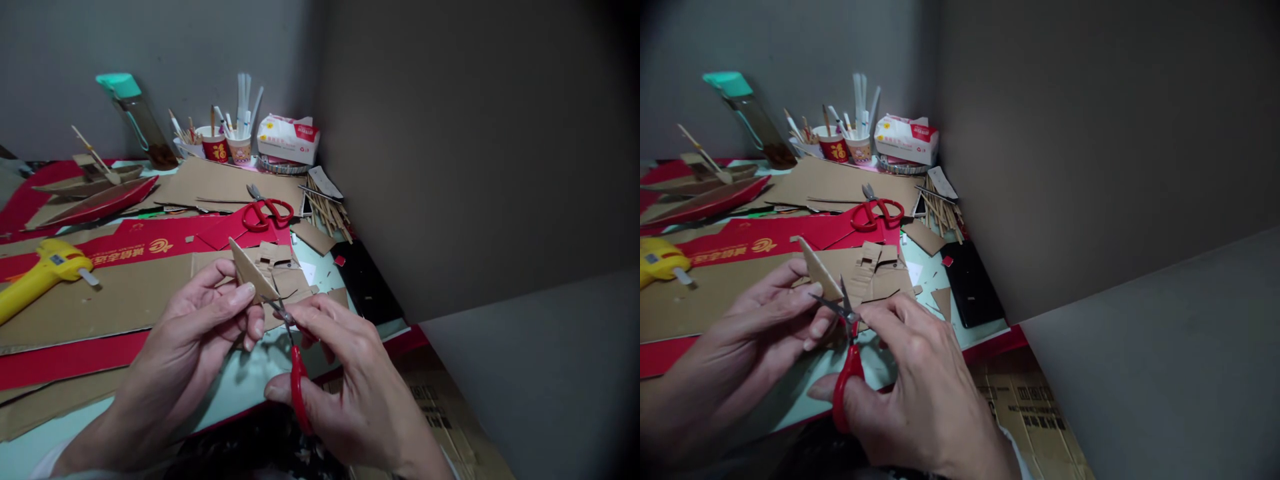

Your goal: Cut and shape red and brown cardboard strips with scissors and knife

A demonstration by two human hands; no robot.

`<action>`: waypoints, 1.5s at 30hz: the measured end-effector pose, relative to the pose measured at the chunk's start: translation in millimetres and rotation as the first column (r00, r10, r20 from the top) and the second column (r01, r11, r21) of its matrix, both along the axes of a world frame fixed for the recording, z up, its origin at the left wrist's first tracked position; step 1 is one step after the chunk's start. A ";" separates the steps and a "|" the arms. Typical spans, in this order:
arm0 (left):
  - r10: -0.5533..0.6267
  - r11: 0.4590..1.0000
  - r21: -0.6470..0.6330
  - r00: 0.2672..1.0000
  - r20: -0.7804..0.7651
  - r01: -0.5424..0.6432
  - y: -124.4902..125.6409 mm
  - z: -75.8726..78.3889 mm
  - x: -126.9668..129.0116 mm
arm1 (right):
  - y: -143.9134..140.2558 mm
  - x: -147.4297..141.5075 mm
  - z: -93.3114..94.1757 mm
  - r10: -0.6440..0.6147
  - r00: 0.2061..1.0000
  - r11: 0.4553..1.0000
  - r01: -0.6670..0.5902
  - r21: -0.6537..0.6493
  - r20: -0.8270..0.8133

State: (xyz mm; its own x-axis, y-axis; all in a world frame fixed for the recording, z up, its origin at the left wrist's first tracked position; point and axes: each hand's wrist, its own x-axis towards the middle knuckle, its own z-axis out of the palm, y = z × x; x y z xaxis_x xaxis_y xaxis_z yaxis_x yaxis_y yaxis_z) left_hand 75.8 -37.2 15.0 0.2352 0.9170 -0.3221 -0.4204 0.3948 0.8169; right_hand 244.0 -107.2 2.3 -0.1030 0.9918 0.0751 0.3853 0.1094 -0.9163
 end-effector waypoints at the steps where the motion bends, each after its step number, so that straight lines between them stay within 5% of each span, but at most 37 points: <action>1: -0.010 1.000 0.006 1.000 0.000 0.010 0.2 0.0 0.1 | -0.1 0.1 0.5 0.000 1.000 1.000 0.000 0.003 -0.003; 14: -0.078 0.996 0.035 0.995 -0.059 0.080 -0.2 0.5 1.2 | 5.7 3.1 8.0 0.064 0.998 0.998 -0.064 0.018 0.002; 36: -0.111 0.992 0.036 0.981 -0.161 0.118 1.4 -1.8 -2.9 | -1.0 16.9 -8.4 0.173 0.985 0.973 -0.175 0.149 0.021; 45: -0.162 0.983 0.052 0.968 -0.190 0.174 -3.7 -2.9 -1.7 | 3.3 17.7 -2.7 0.200 0.977 0.978 -0.203 0.046 0.073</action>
